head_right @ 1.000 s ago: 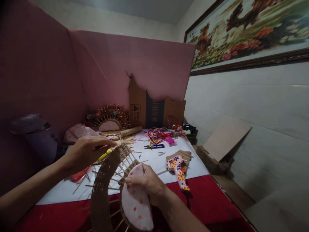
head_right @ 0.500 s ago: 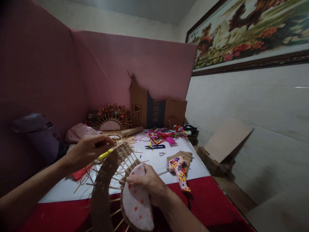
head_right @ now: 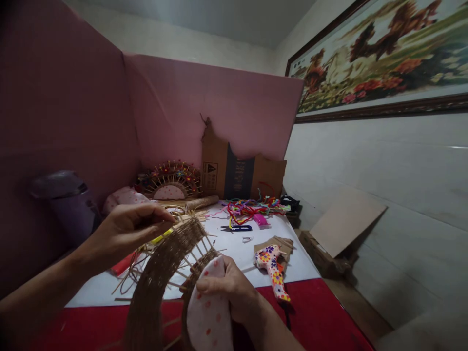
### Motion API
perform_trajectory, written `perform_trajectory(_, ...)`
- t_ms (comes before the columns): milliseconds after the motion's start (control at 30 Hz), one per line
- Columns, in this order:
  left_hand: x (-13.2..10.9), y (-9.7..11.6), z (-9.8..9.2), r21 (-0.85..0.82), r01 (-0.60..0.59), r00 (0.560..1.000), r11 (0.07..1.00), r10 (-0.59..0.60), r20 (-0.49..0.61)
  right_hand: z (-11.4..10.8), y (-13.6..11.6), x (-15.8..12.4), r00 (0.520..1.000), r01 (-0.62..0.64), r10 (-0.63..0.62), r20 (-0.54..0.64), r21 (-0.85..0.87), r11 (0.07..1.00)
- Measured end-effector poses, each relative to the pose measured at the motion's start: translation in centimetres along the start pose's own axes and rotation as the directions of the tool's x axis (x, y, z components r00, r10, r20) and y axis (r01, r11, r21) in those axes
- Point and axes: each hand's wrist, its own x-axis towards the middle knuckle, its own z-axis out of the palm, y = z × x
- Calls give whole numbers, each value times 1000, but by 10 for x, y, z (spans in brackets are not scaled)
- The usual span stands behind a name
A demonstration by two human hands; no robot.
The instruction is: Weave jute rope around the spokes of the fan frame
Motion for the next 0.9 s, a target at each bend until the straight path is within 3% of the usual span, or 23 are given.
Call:
perform_trajectory(267, -5, 12, 1, 63, -27, 1000, 998, 27, 5, 8, -10, -4, 998, 22, -23, 58, 14, 1000)
perform_trajectory(633, 5, -3, 0, 325, -56, 994, 944, 81, -66, 1, 3, 0, 998, 55, -55, 6, 3, 998)
perform_trajectory(900, 14, -10, 3, 372, -97, 986, 923, 140, -89, 6, -2, 1, 998, 65, -65, 14, 31, 997)
